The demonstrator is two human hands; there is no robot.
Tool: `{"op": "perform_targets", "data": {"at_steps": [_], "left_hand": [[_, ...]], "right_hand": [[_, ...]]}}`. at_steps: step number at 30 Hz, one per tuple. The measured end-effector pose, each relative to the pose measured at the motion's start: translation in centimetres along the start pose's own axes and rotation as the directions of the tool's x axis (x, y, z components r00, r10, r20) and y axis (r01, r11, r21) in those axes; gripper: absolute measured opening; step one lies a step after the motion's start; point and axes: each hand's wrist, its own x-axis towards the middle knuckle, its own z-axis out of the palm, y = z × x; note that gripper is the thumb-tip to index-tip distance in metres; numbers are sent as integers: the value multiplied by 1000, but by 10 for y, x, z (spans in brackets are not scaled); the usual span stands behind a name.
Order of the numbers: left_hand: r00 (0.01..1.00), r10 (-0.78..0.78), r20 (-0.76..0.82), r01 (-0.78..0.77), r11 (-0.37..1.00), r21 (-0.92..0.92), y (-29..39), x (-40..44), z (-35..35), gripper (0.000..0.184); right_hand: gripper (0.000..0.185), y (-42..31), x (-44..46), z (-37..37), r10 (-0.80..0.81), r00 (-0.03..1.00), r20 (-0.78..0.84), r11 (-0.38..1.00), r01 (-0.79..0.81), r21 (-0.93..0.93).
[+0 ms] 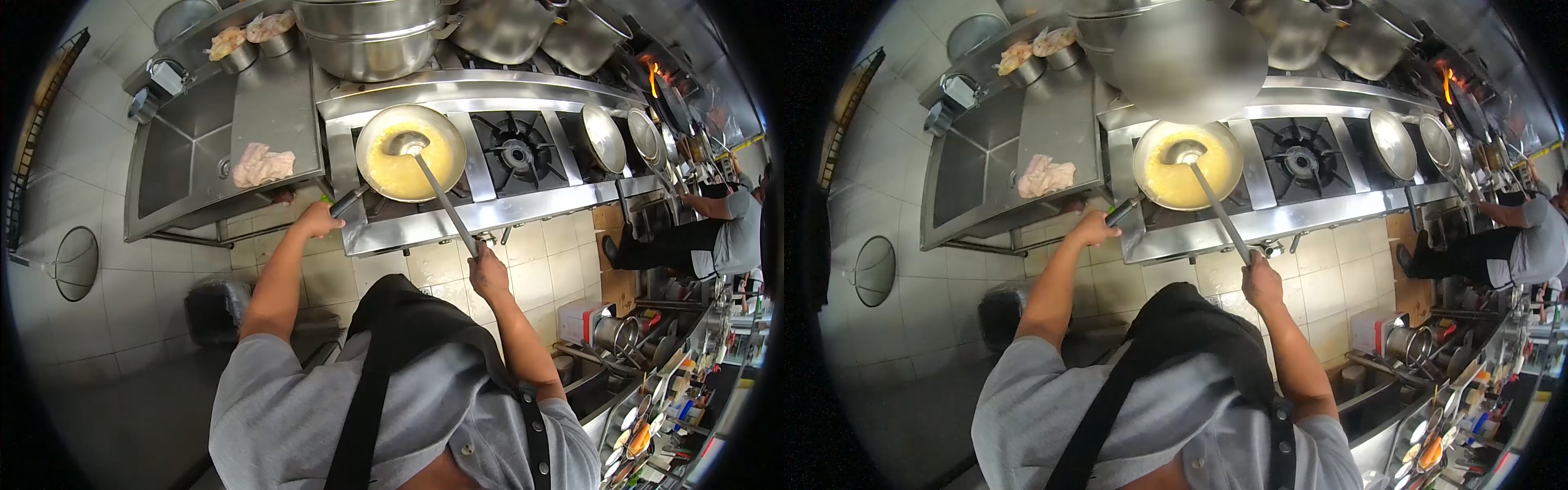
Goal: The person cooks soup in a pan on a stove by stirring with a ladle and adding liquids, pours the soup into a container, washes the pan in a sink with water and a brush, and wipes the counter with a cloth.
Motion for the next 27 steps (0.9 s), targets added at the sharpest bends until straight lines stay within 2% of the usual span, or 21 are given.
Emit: {"op": "perform_targets", "data": {"at_steps": [2,5,9,10,15,20,25,27], "left_hand": [[1000,20,3,-19,997,-80,0,-1,13,32],[999,33,-15,-36,983,-182,9,-17,34,30],[989,17,-150,-25,998,-50,26,-29,67,36],[985,-1,-174,-8,999,-49,28,-29,75,37],[979,-101,-178,75,986,-146,47,-38,95,39],[995,-76,-68,42,913,-406,58,-49,104,36],[987,-6,-161,-76,864,-498,43,-52,124,41],[973,-63,-221,-79,812,-578,40,-56,130,40]], "right_hand": [[33,-2,-2,-3,-7,999,-52,997,10,71],[33,-7,-9,-9,-10,998,-61,998,14,65],[37,-7,2,-17,-93,986,-138,996,91,-19],[37,-7,7,-19,-171,970,-174,985,168,-31],[38,-11,21,-33,-168,985,-33,980,163,-115],[40,23,10,-59,-177,981,83,945,193,-263],[39,40,9,-85,-226,971,82,970,232,-68],[38,38,18,-83,-227,973,37,974,226,23]]}}
